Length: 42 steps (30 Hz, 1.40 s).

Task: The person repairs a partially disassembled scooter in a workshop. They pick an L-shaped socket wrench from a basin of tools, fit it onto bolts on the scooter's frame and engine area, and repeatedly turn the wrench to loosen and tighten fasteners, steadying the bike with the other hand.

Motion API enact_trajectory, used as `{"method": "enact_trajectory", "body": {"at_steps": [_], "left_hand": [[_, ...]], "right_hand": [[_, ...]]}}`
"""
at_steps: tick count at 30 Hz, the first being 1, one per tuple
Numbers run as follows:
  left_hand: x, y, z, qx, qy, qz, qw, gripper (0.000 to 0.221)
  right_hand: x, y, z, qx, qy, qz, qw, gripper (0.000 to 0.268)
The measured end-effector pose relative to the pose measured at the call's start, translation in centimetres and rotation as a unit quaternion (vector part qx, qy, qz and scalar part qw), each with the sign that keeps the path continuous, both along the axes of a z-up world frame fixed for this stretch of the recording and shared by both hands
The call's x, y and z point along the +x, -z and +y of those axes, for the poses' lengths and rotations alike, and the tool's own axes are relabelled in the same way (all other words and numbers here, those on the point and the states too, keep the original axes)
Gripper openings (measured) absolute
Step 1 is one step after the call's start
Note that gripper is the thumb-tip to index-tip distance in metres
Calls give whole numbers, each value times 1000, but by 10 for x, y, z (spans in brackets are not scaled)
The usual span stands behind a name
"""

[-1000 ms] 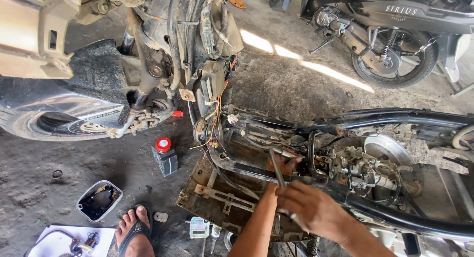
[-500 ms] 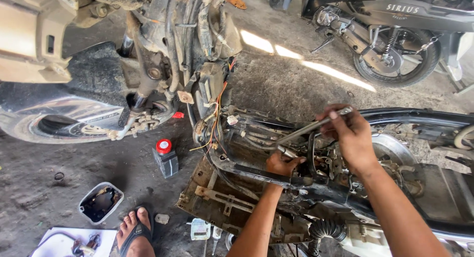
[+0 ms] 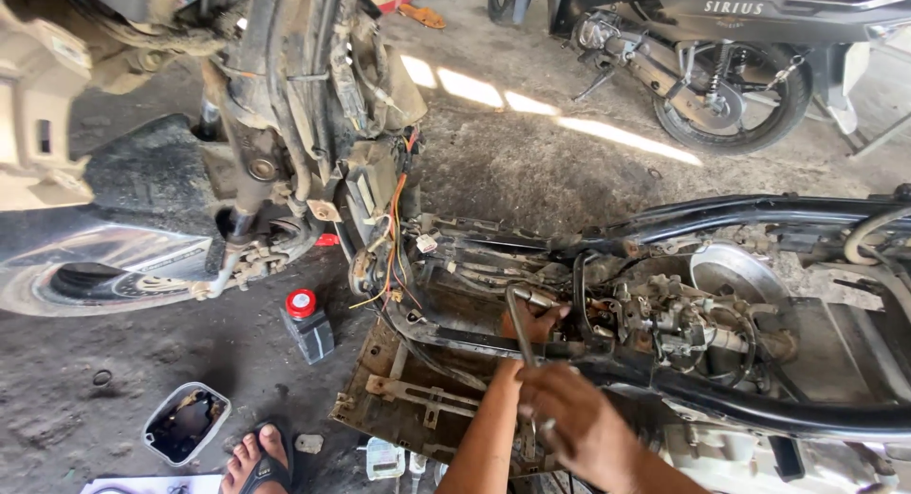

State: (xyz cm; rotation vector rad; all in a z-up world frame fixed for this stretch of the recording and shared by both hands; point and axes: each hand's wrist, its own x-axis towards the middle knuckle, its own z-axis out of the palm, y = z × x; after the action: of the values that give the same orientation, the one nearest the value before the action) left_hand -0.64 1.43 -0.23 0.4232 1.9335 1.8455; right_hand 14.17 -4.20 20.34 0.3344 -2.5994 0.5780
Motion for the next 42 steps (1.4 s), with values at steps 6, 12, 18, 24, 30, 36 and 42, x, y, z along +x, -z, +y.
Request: {"method": "enact_trajectory", "body": {"at_steps": [6,12,18,24,30,36,42], "left_hand": [[10,-5,-9,316,11,-73,946,30],[16,-42,-49,512,67,-171,839,28],[6,-16,-38,369,199,-164,893,27],[2,-6,-31,396,253,-180,864,30],[2,-3,-28,374,234,-157,884,29],[0,-10,-32,390,226,-145,881,34],[-3,20,-13,393,259,-140,871,36]], "right_hand": [[-7,-7,15,82,-81,-2,993,31],[-29,-70,45,-137,59,-16,989,14],[-48,-115,53,-269,135,-11,954,12],[-53,-116,68,-328,129,-30,935,14],[-61,-113,83,-326,140,-18,935,15],[-63,-109,90,-335,135,-12,932,17],[-23,-88,73,-191,155,-16,969,14]]}}
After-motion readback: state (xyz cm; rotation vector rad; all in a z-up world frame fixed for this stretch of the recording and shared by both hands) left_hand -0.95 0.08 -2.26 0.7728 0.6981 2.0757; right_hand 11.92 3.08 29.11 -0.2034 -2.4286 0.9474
